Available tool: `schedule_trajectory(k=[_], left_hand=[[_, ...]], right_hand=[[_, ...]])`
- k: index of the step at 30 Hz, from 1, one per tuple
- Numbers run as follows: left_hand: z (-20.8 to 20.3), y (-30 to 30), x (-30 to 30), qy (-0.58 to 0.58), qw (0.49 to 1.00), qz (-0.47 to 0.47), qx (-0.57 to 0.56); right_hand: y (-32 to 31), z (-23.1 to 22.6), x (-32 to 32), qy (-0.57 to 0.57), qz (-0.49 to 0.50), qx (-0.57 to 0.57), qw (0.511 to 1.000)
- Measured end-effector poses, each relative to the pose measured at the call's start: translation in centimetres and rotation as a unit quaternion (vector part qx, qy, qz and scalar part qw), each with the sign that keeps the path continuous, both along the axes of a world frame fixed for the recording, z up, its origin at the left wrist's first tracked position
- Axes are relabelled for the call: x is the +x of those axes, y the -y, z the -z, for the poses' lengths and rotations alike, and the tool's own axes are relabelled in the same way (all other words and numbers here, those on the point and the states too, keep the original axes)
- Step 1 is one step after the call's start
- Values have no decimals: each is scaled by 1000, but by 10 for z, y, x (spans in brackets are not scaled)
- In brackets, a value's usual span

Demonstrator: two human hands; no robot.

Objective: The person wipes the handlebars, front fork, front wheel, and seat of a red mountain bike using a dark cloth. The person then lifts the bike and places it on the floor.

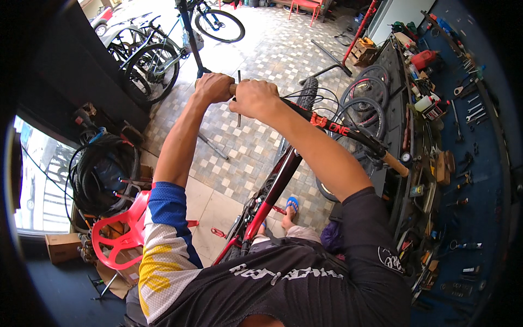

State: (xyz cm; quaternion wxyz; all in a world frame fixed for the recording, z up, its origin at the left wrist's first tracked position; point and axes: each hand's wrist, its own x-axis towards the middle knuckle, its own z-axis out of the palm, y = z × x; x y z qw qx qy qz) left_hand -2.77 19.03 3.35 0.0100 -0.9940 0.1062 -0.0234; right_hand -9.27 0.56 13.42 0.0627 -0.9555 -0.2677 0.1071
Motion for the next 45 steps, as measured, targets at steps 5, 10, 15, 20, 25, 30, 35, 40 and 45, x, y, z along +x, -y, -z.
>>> schedule_trajectory(k=[5, 10, 15, 20, 25, 30, 35, 40, 45], left_hand=[[6, -5, 5, 9, 1000, 5, 11], [-2, 5, 5, -4, 1000, 16, 10], [3, -8, 3, 37, 999, 25, -18], [1, -4, 2, 44, 999, 7, -26], [-11, 7, -3, -10, 1000, -9, -17], [-3, -7, -10, 18, 1000, -7, -8], [0, -3, -3, 37, 999, 2, -10], [-7, 0, -12, 36, 999, 0, 9], [-10, 5, -15, 25, 1000, -5, 7]], right_hand=[[-9, 3, 13, 10, -34, -75, 997], [-10, 23, 21, 98, -126, -104, 982], [-18, 51, -13, 340, -156, -131, 918], [3, 84, -21, 426, -105, 164, 883], [-20, 116, -37, 333, 37, 406, 850], [-16, 122, -10, 307, -110, 482, 813], [-9, 127, -1, 358, -72, 492, 790], [-14, 135, -32, 321, 59, 491, 807], [-10, 126, -29, 329, 44, 464, 821]])
